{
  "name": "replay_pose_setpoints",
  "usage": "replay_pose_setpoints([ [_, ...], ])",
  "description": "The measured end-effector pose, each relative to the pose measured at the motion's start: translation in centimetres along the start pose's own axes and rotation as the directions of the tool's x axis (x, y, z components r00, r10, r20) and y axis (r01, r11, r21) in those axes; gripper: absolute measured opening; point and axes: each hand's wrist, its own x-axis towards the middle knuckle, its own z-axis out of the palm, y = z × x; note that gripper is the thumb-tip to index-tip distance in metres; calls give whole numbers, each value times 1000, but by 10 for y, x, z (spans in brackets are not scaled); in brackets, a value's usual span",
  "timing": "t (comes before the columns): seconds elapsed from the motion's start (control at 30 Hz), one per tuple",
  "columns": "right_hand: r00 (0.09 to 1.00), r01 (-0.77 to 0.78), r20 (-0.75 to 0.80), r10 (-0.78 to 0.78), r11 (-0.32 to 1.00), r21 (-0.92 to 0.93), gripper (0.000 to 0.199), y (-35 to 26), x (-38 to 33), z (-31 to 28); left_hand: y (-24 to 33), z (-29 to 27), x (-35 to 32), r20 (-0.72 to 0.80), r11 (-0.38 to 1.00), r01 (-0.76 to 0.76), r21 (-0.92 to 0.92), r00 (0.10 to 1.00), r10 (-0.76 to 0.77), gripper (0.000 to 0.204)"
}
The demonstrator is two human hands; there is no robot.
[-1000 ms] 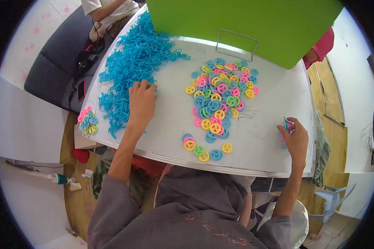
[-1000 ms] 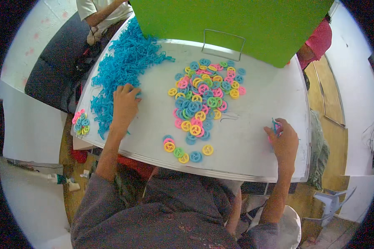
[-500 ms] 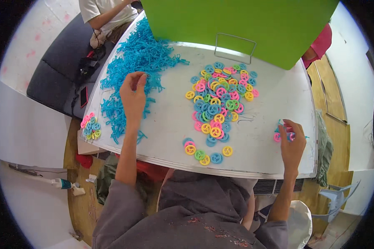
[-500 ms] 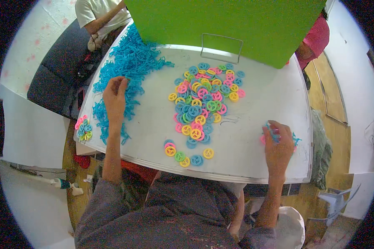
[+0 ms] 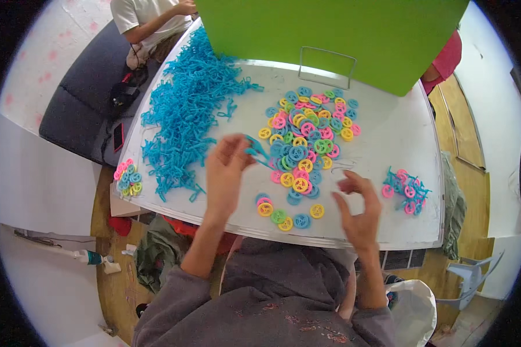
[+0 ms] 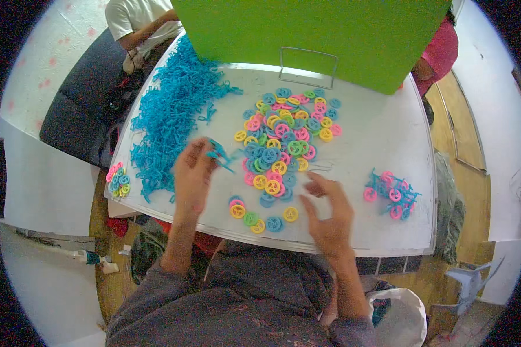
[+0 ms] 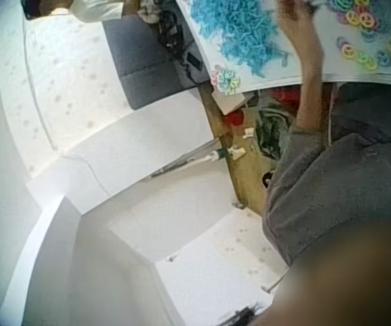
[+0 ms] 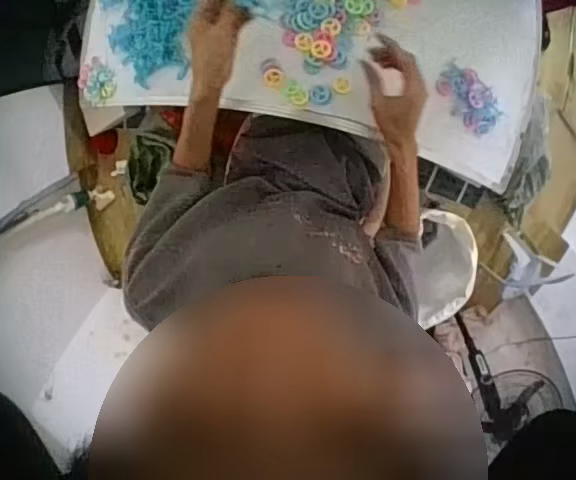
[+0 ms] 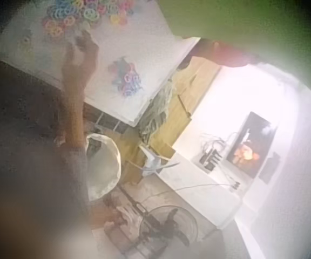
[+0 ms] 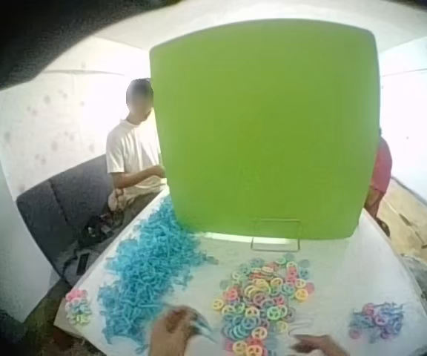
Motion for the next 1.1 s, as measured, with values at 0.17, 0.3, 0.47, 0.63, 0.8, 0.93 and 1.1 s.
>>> replay_pose_setpoints([
  [0.17, 993, 109, 21, -114, 980, 164, 43, -10, 1, 33, -19, 33, -54, 193, 945, 315, -83, 936, -295, 18],
  [0.3, 997, 78, -16, -76, 979, 187, 25, -5, -5, 28, -28, 47, -73, 227, 924, 364, -115, 916, -332, 16],
  [0.47, 999, -38, 6, 38, 988, 148, 20, 6, -15, 17, -24, 45, -72, 234, 963, 190, 192, 944, -233, 15],
  [0.63, 923, -342, -42, 382, 868, 359, 20, 25, -26, -3, -32, 37, -67, 439, 590, -429, 684, 888, 137, 21],
  [0.8, 919, -364, -26, 393, 874, 323, 15, 30, -38, -12, -55, 54, -77, 596, 383, -611, 692, 784, 174, 24],
  [0.93, 951, -302, -30, 309, 944, 136, 11, 35, -43, -19, -56, 59, -68, 585, 462, -599, 654, 788, 193, 23],
  [1.1, 965, -263, 30, 261, 962, 67, 16, 22, -40, -27, -28, 70, -70, 374, 854, -118, 507, 923, -94, 15],
])
